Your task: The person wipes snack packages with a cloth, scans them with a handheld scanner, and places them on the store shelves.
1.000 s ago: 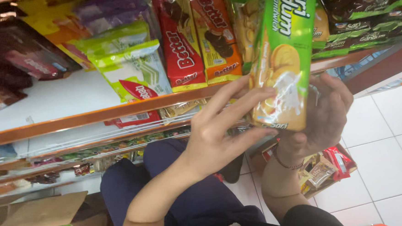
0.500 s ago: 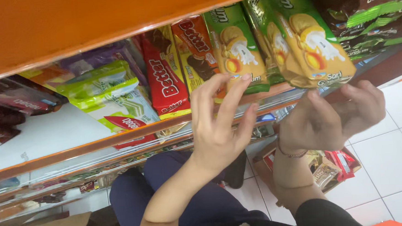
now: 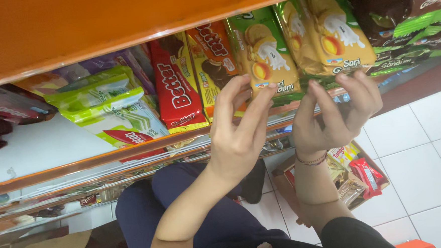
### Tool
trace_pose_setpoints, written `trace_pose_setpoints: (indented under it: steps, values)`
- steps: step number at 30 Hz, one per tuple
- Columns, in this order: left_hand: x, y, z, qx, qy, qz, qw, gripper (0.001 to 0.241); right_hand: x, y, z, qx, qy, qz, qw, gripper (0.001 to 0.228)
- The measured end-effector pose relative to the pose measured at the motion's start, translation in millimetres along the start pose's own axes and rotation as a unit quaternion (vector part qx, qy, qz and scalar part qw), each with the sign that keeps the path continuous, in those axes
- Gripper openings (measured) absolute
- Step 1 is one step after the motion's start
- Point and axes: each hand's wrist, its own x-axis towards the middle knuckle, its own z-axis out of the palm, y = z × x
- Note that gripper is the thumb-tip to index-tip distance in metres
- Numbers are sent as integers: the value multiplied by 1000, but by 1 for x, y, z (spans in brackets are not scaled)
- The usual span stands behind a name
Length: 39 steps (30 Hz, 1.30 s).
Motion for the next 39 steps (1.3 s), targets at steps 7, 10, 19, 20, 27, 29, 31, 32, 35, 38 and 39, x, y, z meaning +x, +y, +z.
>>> trace_pose_setpoints:
  steps: [7,10,19,20,27,29,31,32,35,38,39]
  values:
    - [0,4,-12,24,-25,6,999,43,1,-2,-1,20,10,4,1000,26]
    - [-8,6,-22,30,-21,27,999,45,-2,-14,-10,44,19,27,998,25]
    - [-68,6,-78,91,-30,150,984,40,-35,-78,-29,214,-53,32,975,24]
    - [-76,6,-87,97,-35,157,982,40,-40,-86,-31,247,-75,33,966,24]
    - [-123,22,-151,60,21,68,996,34,-72,-147,-39,362,-141,44,920,27]
    - [-136,26,-170,76,35,65,994,31,-78,-164,-40,374,-146,55,914,27]
    - [-151,27,-191,99,47,53,993,30,-85,-181,-40,394,-159,67,903,25]
    - [-159,27,-202,113,52,44,991,30,-88,-190,-39,404,-166,73,896,24]
    - [-188,26,-243,176,70,-1,982,28,-97,-220,-34,436,-185,112,874,21]
    - [-226,26,-291,257,81,-59,961,28,-109,-258,-24,456,-200,112,860,22]
    - [-240,27,-309,284,83,-80,952,28,-113,-273,-22,461,-212,111,855,21]
